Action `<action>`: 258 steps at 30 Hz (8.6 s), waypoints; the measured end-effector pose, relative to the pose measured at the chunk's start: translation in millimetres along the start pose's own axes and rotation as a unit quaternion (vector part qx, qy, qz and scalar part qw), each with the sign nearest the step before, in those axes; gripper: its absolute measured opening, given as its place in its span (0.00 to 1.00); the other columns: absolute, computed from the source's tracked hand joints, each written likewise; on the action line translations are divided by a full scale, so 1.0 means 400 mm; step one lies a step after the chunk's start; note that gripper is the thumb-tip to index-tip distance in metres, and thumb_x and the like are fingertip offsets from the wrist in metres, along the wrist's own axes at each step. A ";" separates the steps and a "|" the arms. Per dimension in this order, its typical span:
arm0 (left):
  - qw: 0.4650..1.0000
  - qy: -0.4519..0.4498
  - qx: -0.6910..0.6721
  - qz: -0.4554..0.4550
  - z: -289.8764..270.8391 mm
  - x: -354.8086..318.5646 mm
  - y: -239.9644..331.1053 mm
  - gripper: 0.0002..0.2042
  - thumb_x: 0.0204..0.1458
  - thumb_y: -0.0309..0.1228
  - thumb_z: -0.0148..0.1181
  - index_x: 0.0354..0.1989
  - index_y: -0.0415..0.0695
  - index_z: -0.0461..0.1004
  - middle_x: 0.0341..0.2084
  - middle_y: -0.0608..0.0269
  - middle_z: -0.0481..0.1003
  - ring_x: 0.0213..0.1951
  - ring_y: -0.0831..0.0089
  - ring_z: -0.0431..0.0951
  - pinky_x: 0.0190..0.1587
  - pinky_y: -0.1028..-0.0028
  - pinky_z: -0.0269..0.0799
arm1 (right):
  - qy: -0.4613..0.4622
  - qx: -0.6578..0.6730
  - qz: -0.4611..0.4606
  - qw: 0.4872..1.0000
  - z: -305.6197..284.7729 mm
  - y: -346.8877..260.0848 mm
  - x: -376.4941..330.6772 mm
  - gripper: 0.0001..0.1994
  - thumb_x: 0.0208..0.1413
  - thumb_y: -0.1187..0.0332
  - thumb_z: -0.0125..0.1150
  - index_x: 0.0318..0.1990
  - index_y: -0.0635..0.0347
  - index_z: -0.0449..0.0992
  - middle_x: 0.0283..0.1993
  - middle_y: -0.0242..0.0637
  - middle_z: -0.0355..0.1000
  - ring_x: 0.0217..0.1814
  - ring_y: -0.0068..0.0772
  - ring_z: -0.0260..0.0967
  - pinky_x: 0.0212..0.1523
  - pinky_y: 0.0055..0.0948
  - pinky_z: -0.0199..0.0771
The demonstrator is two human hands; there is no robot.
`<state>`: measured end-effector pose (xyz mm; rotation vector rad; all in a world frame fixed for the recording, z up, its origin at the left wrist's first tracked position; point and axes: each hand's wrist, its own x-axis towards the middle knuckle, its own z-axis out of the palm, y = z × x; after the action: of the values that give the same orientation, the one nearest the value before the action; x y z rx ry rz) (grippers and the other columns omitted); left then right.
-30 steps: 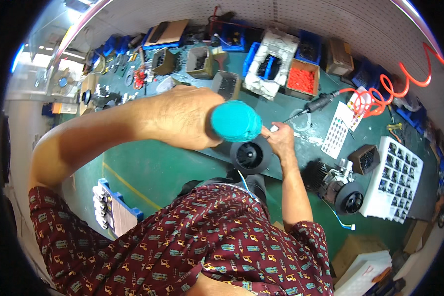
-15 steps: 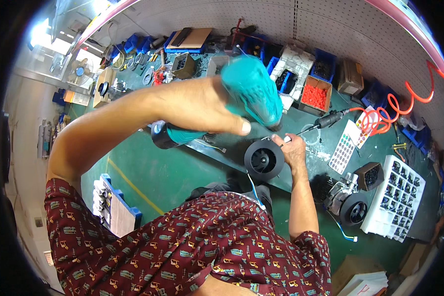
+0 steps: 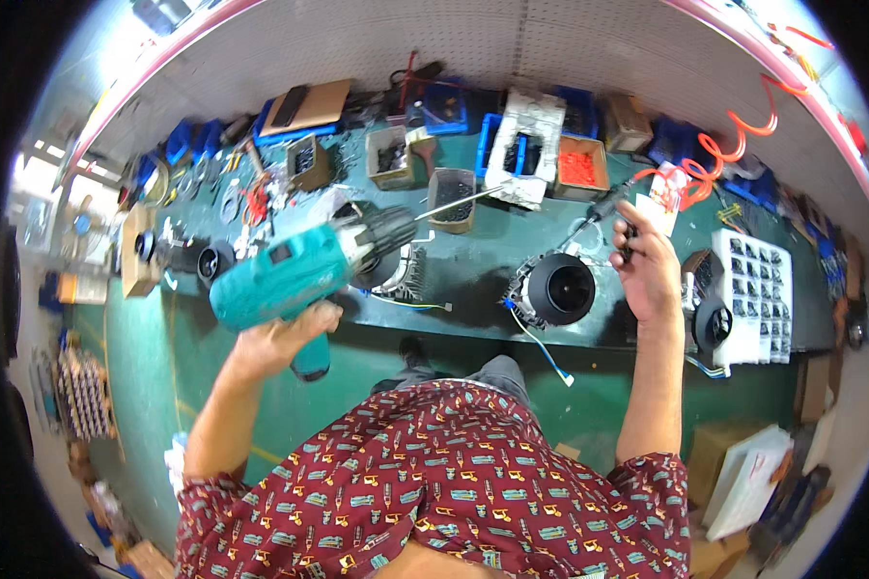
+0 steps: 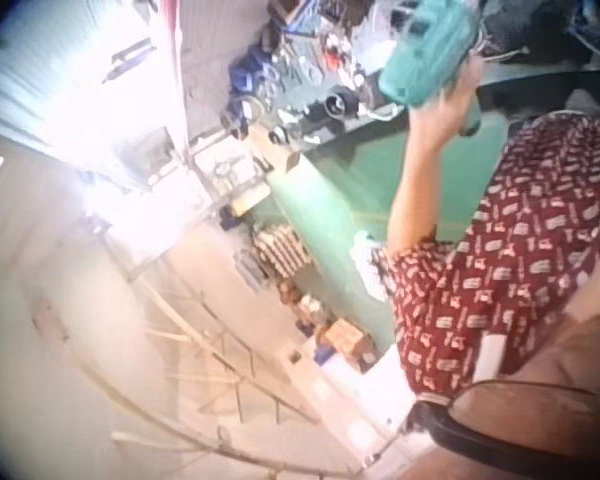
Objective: The person uses a cordless drill to fasten screws into several small electric motors on a workbench. They repeatedly pick up motors, align them, and drive screws into the housing, then place the assembled units aside.
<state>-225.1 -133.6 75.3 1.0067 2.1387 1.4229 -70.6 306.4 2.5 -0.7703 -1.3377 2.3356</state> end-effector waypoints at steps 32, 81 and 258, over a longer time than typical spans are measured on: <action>0.962 0.001 -0.215 -0.170 -0.212 -0.140 -0.172 0.17 0.57 0.27 0.69 0.54 0.39 0.75 0.43 0.59 0.79 0.35 0.73 0.79 0.38 0.70 0.79 | -0.082 0.195 0.139 0.967 0.413 0.468 0.019 0.11 0.62 0.67 0.66 0.50 0.58 0.81 0.31 0.22 0.70 0.31 0.17 0.66 0.31 0.21 0.68; 0.932 -0.265 0.152 -0.197 -0.257 0.401 0.023 0.22 0.55 0.34 0.72 0.56 0.42 0.75 0.41 0.67 0.80 0.38 0.79 0.76 0.41 0.73 0.75 | -0.226 -0.364 -0.189 0.884 0.409 0.630 0.200 0.21 0.50 0.73 0.51 0.51 0.61 0.83 0.44 0.49 0.82 0.42 0.42 0.80 0.48 0.34 0.80; 0.950 -0.290 0.028 -0.115 -0.418 -0.094 -0.218 0.20 0.59 0.33 0.67 0.59 0.43 0.77 0.52 0.60 0.79 0.51 0.71 0.77 0.56 0.70 0.72 | 0.093 0.277 0.063 0.954 0.452 0.733 -0.221 0.20 0.65 0.75 0.56 0.62 0.73 0.65 0.60 0.59 0.71 0.56 0.54 0.76 0.59 0.52 0.80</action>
<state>-339.7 -287.5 62.7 1.0011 1.7876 0.8258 -117.0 -10.2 -152.2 -0.8731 -0.5189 2.4783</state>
